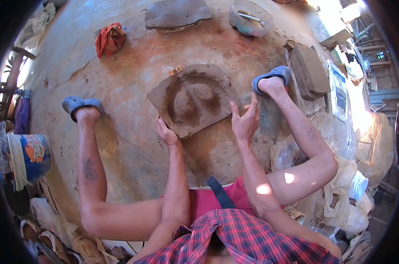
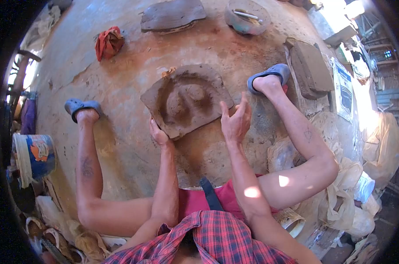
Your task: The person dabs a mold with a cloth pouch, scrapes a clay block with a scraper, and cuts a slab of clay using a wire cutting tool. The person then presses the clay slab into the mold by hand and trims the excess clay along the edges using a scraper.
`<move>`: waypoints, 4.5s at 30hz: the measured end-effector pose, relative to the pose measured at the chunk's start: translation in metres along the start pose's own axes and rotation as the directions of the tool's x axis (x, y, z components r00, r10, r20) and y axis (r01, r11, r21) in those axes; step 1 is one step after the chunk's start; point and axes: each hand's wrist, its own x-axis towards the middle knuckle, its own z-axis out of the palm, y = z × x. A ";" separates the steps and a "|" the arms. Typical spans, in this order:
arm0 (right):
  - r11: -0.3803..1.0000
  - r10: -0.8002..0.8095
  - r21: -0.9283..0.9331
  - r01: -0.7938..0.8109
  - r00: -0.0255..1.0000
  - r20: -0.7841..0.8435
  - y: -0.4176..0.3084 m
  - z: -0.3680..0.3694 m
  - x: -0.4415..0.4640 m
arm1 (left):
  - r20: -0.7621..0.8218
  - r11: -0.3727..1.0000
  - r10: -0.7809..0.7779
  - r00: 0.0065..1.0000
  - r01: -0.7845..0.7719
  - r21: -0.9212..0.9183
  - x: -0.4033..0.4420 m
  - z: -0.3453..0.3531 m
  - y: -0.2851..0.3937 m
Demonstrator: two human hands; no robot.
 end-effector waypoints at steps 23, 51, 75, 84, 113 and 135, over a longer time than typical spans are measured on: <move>0.948 -0.290 0.317 -0.023 0.343 0.893 -0.105 0.041 -0.007 | 0.210 0.904 -0.192 0.959 0.256 -0.343 0.002 -0.009 0.013; 0.594 -0.071 0.198 0.780 -0.195 0.978 -0.095 0.024 0.012 | 0.138 0.915 -0.197 0.971 0.233 -0.329 0.008 0.003 0.004; 0.983 -0.113 0.182 -0.009 0.751 0.650 0.056 -0.070 0.062 | 0.496 0.986 -0.110 0.861 0.156 -0.053 0.104 -0.016 0.016; 0.991 -0.059 -0.124 0.052 0.997 -0.047 0.085 -0.262 0.107 | 0.428 0.894 -0.446 0.786 0.409 0.181 0.082 0.010 0.085; 0.860 0.510 -0.193 -0.472 0.791 0.339 0.262 -0.026 0.217 | 0.493 0.949 -0.289 0.820 0.312 0.038 0.070 -0.044 0.035; 0.917 -0.273 0.392 -0.075 0.598 0.754 -0.096 0.047 0.107 | 0.243 0.814 0.237 0.941 -0.329 0.480 0.077 -0.011 0.116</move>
